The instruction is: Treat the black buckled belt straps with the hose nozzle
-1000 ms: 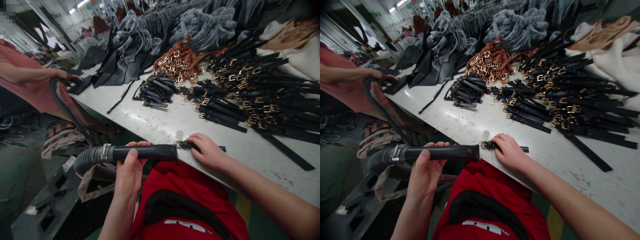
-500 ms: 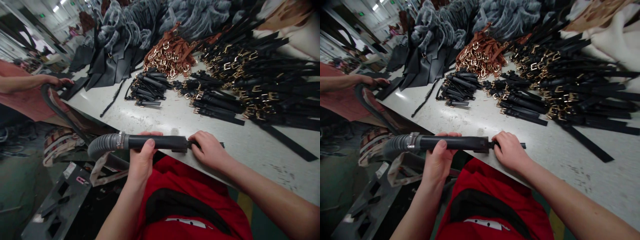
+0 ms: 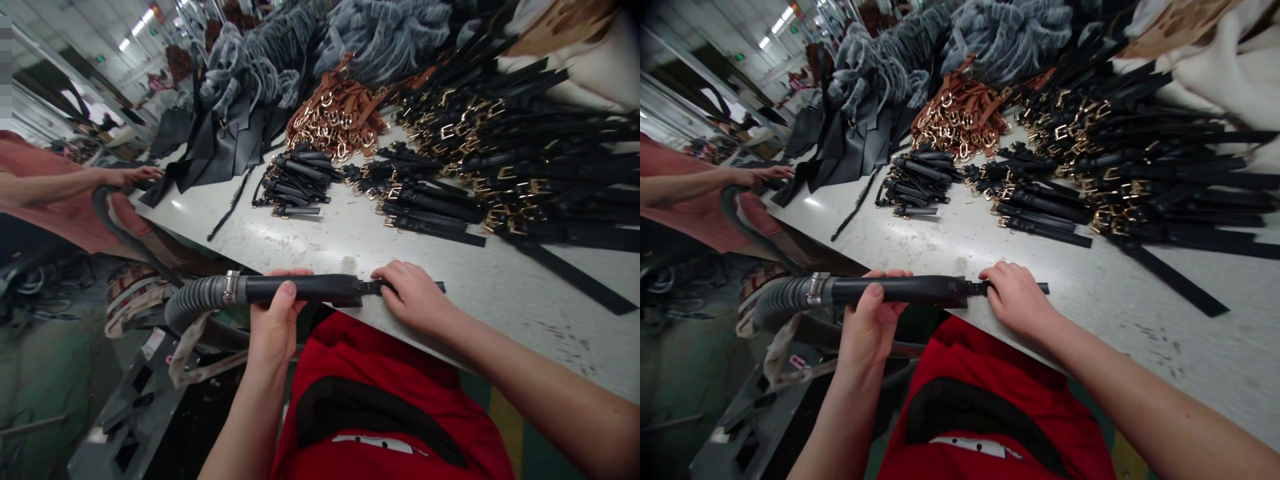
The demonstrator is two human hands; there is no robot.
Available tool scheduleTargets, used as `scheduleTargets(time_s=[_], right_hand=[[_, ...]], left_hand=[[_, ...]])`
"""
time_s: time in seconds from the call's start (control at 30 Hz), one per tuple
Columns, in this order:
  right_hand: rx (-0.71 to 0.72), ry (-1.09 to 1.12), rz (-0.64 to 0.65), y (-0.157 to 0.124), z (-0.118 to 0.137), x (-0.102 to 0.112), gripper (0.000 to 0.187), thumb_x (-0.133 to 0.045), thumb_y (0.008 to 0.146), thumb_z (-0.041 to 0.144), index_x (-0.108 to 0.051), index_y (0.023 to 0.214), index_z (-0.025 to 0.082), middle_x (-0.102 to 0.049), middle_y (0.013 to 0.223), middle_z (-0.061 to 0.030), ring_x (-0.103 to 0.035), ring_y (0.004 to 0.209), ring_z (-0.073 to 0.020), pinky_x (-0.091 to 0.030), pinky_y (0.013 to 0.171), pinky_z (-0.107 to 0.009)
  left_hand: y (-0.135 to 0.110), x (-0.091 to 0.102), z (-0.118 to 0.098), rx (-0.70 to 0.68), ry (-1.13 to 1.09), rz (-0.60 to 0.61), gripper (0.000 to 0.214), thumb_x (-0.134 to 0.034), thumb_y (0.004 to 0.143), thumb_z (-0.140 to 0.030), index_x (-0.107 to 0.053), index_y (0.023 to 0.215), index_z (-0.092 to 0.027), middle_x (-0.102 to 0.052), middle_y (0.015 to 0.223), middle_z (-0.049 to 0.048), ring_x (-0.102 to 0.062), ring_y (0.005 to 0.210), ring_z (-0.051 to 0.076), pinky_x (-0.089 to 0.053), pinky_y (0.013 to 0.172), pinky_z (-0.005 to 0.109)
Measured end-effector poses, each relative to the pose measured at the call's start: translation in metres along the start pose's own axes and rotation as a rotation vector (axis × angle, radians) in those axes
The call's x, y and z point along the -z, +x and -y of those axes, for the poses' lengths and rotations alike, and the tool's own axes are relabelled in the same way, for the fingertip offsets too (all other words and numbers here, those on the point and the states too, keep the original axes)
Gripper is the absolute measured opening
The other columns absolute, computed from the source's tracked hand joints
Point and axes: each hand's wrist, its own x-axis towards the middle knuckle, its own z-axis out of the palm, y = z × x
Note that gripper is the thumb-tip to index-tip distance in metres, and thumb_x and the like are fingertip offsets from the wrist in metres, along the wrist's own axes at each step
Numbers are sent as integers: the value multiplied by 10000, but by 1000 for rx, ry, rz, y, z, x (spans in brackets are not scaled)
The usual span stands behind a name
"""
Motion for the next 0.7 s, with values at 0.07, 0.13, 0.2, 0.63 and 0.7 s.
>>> scheduleTargets(time_s=[0.07, 0.13, 0.2, 0.63, 0.7], right_hand=[[14, -14, 26, 0, -1, 0, 264, -419, 827, 156, -643, 969, 160, -622, 883, -98, -545, 853, -228, -378, 763, -351], [22, -28, 37, 0, -2, 0, 267, -424, 831, 160, -651, 972, 158, -618, 891, -102, -543, 858, -230, -376, 762, -350], [26, -42, 42, 0, -2, 0, 269, -428, 831, 158, -655, 975, 156, -619, 905, -108, -543, 866, -232, -376, 762, -352], [55, -65, -24, -3, -3, -4, 254, -415, 841, 166, -644, 951, 163, -620, 875, -93, -552, 845, -224, -400, 767, -352], [59, -68, -13, -3, -4, -5, 257, -412, 842, 169, -642, 955, 158, -618, 875, -97, -554, 850, -229, -404, 769, -356]], left_hand=[[1, 7, 3, 16, -23, -32, 343, -809, 596, -315, -608, 852, -206, -726, 828, 16, -694, 850, 212, -548, 770, 354], [1, 10, 9, 35, -75, -54, 341, -806, 602, -315, -606, 858, -209, -729, 831, 13, -696, 845, 202, -546, 766, 342], [1, 10, 16, 58, -141, -70, 332, -799, 614, -324, -602, 858, -213, -730, 830, 8, -697, 835, 191, -542, 765, 335], [3, 26, 3, 84, -267, -120, 353, -795, 617, -345, -593, 869, -203, -734, 842, 12, -692, 838, 182, -518, 789, 327], [-3, 24, 7, 96, -259, -118, 378, -805, 609, -319, -583, 890, -198, -735, 838, 19, -692, 830, 185, -518, 784, 330]])
